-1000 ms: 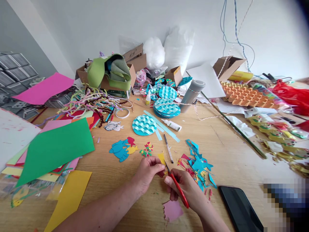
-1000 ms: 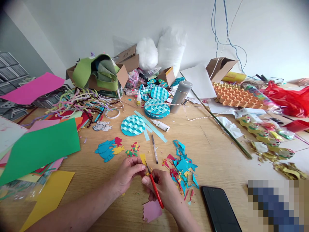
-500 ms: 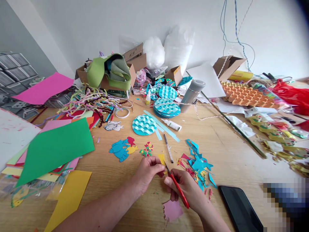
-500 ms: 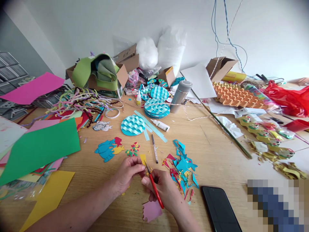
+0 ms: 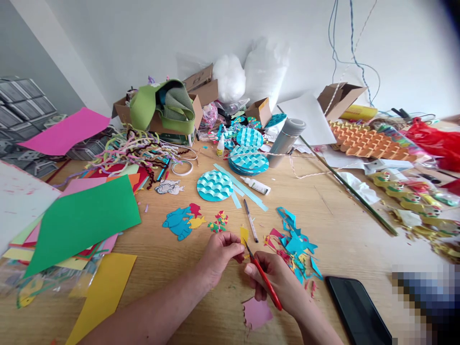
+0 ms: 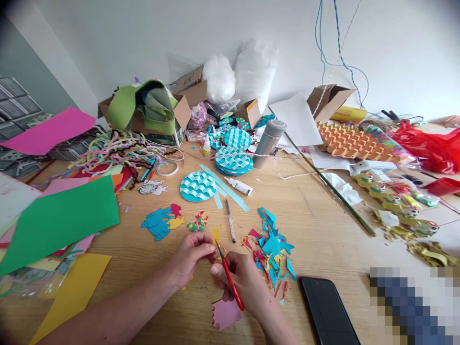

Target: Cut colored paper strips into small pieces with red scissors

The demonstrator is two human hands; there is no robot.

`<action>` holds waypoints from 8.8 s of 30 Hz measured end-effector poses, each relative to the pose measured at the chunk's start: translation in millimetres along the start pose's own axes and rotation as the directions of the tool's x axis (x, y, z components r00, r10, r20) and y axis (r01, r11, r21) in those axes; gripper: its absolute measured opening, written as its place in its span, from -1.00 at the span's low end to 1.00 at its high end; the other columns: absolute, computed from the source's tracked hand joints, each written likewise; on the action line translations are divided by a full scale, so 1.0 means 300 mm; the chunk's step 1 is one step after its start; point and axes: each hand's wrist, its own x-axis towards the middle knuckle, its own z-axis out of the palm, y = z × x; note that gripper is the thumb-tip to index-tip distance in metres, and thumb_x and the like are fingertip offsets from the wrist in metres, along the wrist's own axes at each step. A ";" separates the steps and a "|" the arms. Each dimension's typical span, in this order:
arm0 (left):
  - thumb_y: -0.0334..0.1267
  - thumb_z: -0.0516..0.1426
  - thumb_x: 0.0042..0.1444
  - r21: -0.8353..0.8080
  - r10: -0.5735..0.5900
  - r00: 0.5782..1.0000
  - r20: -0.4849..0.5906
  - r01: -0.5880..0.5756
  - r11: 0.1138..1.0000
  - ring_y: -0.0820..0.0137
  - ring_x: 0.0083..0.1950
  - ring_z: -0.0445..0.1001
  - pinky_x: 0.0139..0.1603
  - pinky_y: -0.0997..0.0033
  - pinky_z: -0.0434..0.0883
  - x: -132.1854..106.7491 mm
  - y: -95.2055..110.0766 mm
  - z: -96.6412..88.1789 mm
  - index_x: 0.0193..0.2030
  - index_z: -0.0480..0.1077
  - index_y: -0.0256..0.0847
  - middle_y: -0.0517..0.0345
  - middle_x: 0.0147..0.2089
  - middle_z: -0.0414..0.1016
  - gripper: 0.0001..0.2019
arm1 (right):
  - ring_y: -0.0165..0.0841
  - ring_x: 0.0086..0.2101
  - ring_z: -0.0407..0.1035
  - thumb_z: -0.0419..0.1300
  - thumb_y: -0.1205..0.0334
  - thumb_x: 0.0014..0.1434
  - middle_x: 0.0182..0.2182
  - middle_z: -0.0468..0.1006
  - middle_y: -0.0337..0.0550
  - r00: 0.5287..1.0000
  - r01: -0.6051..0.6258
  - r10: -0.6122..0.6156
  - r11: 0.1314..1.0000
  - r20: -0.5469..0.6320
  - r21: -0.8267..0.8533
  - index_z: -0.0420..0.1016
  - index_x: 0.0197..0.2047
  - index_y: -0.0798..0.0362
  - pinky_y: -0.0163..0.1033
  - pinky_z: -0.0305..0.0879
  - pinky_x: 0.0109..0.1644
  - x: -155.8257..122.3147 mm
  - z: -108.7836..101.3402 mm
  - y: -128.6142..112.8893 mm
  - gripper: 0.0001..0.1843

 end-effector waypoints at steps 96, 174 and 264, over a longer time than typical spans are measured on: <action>-0.32 0.22 -0.23 -0.006 -0.025 1.000 -0.004 0.025 1.000 0.50 -0.53 0.32 -0.42 0.44 0.26 -0.002 0.003 0.001 -0.54 0.34 -0.28 0.23 -0.59 0.37 -0.87 | -0.43 -0.68 0.38 0.27 -0.21 -0.05 -0.66 0.42 -0.30 0.999 0.008 -0.009 1.000 0.032 0.025 0.26 -0.48 0.08 -0.40 0.22 -0.64 0.007 -0.005 0.018 -0.49; -0.31 0.22 -0.19 -0.041 -0.010 1.000 0.009 0.011 0.999 0.51 -0.52 0.32 -0.43 0.45 0.28 0.005 -0.007 -0.008 -0.51 0.35 -0.29 0.25 -0.58 0.35 -0.88 | -0.48 -0.73 0.33 0.26 -0.26 -0.08 -0.66 0.44 -0.29 0.999 -0.044 0.044 0.999 0.024 0.004 0.21 -0.49 0.07 -0.46 0.10 -0.70 -0.010 -0.007 -0.006 -0.45; -0.57 0.04 -0.11 0.832 -0.537 0.762 0.362 -0.524 -0.183 0.43 -0.37 0.47 -0.51 0.56 0.19 -0.041 0.284 -0.206 -0.15 0.56 -0.03 0.20 -0.24 0.63 -0.53 | -0.46 -0.73 0.33 0.31 -0.22 -0.10 -0.68 0.47 -0.21 0.838 0.228 -0.242 0.970 -0.489 -0.088 0.36 -0.59 0.09 -0.41 0.27 -0.69 0.031 -0.102 -0.006 -0.49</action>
